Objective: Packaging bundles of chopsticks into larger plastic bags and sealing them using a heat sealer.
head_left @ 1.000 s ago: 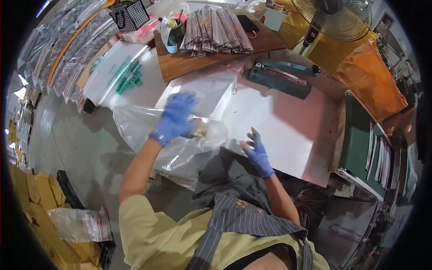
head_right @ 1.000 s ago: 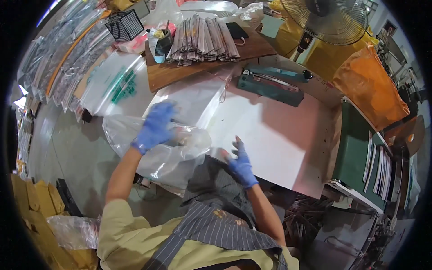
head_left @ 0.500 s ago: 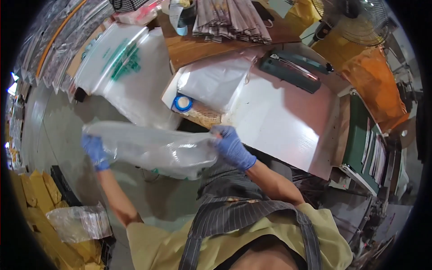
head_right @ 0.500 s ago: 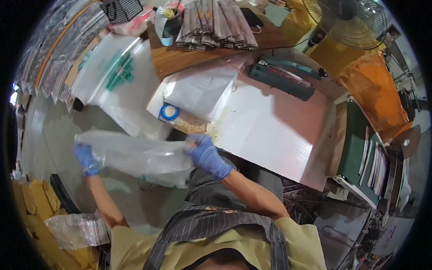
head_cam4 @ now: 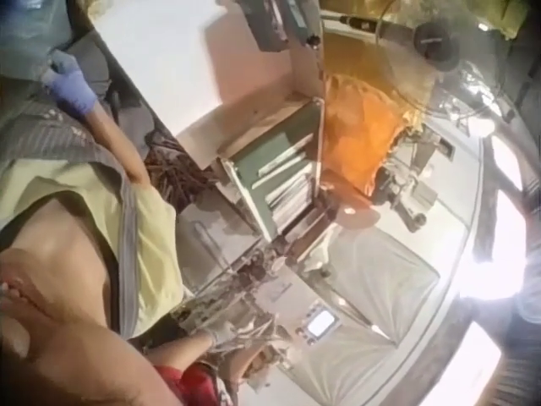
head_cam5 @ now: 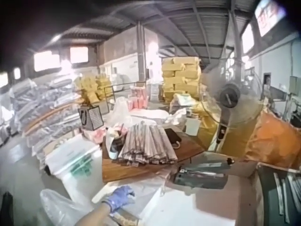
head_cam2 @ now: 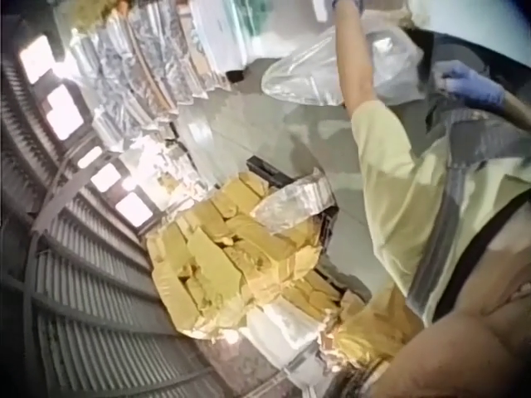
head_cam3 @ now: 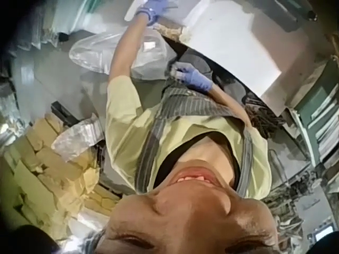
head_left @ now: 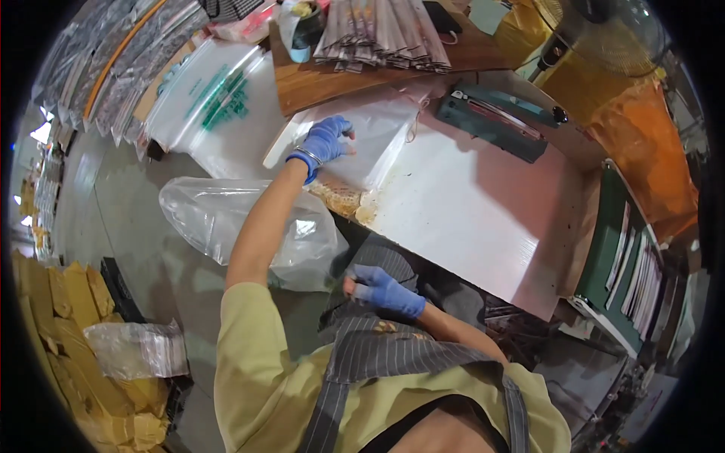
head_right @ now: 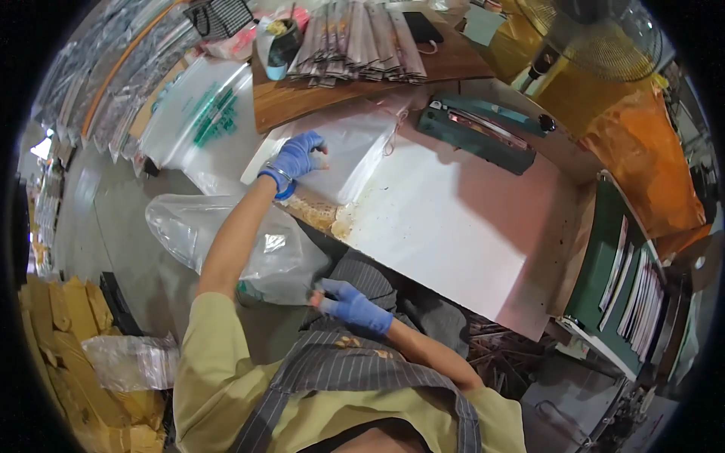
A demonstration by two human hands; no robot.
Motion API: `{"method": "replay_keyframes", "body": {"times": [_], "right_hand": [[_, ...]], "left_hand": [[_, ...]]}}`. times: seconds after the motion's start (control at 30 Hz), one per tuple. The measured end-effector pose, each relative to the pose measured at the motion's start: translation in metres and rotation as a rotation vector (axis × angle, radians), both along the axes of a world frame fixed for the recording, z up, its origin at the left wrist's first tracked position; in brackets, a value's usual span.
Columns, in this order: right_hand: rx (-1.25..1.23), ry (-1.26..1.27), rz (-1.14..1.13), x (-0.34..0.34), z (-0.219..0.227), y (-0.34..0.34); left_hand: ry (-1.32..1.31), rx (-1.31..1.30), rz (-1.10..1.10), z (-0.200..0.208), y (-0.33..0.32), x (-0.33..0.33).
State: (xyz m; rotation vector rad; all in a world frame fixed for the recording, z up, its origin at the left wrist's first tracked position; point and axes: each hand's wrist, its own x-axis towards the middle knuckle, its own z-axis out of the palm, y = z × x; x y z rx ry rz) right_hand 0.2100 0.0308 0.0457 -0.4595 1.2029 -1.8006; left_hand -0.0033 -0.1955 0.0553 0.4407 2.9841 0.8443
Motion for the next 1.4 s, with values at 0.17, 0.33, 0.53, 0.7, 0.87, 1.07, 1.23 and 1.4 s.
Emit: {"method": "replay_keyframes", "body": {"times": [0.17,0.33,0.53,0.7,0.87,1.07,1.23,1.4], "right_hand": [[0.085,-0.13,-0.344,-0.023,-0.03,0.071],[0.31,0.366,-0.846,-0.124,-0.016,0.059],[0.603,1.123,-1.309,-0.189,-0.039,0.061],[0.816,0.848,-1.068,-0.188,-0.074,0.058],[0.589,0.824,-1.076,-0.157,-0.021,0.059],[0.232,0.03,-0.917,-0.085,-0.074,0.184],[0.621,0.091,-1.279,0.009,-0.072,0.27],[1.339,0.508,-1.806,0.049,-0.146,0.334]], "left_hand": [[-0.029,-0.241,0.076,-0.021,0.026,-0.042],[0.128,-0.03,-0.095,-0.009,0.113,-0.018],[0.252,-0.053,-0.136,-0.004,0.106,-0.019],[0.443,-0.014,-0.069,0.043,0.164,0.029],[0.569,-0.894,0.222,0.036,0.143,-0.009],[0.63,-0.187,-0.567,0.101,0.214,0.039],[0.35,-0.045,-1.026,0.062,0.299,0.03],[0.159,-0.245,-0.426,-0.06,0.389,-0.013]]}}
